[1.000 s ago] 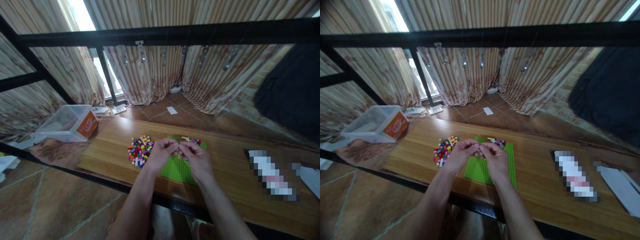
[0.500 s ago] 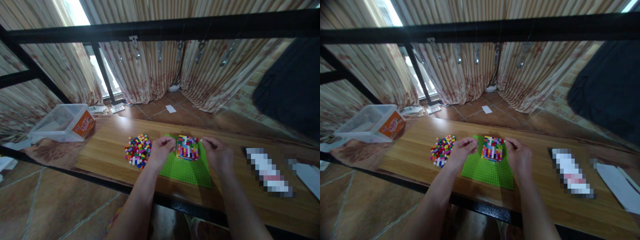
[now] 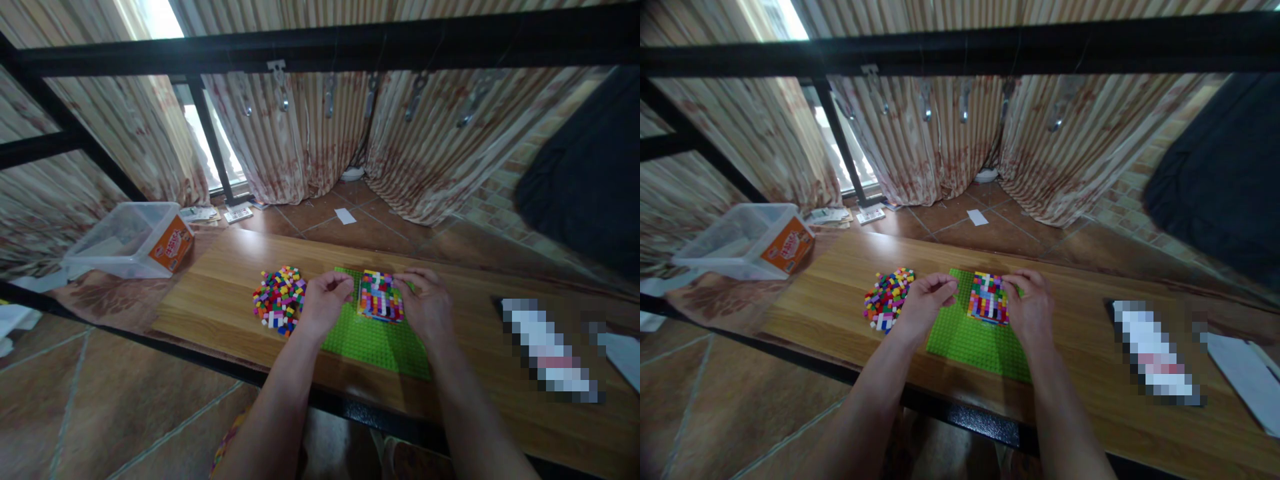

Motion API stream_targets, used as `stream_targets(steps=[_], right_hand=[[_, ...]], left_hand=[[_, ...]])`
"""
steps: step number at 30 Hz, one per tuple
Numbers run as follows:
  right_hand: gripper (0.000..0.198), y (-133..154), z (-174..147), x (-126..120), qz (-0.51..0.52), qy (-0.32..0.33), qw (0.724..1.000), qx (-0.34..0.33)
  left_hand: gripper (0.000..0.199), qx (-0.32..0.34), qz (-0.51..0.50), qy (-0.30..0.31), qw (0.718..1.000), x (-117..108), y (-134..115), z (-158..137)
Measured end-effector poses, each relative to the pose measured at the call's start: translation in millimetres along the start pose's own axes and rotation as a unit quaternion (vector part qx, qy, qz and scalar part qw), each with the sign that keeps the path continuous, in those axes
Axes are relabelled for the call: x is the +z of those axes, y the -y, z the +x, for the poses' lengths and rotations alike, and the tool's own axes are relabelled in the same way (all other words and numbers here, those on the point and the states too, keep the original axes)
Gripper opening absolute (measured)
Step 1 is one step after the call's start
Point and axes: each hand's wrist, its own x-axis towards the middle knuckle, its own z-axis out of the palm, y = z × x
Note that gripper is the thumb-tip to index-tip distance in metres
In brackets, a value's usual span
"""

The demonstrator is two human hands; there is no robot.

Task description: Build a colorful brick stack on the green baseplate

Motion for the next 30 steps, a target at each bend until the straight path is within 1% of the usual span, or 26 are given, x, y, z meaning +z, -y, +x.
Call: stream_targets(steps=[2,7,13,16,20,25,30], right_hand=[[0.024,1.0,-0.5,1.4,0.020,0.001,1.000,0.014],[0.031,2.1,-1.6,2.0,0.057,0.007,0.995,0.077],[0.042,-4.6,-0.9,-0.9,0.067,0.023,0.993,0.099],[0.045,-7.8,0.2,-1.9,0.087,0.027,0.988,0.122],[0.040,-8.3,1.9,-1.5,0.127,-0.004,0.981,0.149],[0.037,-8.4,1.6,5.1,0.139,0.009,0.976,0.167],[0.034,-7.0,0.3,13.7,0.182,-0.008,0.961,0.209]], left_hand=[[0.008,0.004,0.005,0.000,1.000,-0.4,-0.1,0.3],[0.008,0.011,0.023,0.001,1.000,-1.1,0.7,1.1],[0.008,0.015,0.027,0.002,1.000,-0.6,2.7,2.0],[0.008,0.019,0.032,0.004,0.999,-0.8,3.6,2.7],[0.008,0.019,0.033,0.002,0.999,-0.7,3.9,2.8],[0.008,0.019,0.036,0.003,0.999,-0.5,3.7,2.2],[0.007,0.020,0.038,0.005,0.999,-1.1,3.3,2.1]])
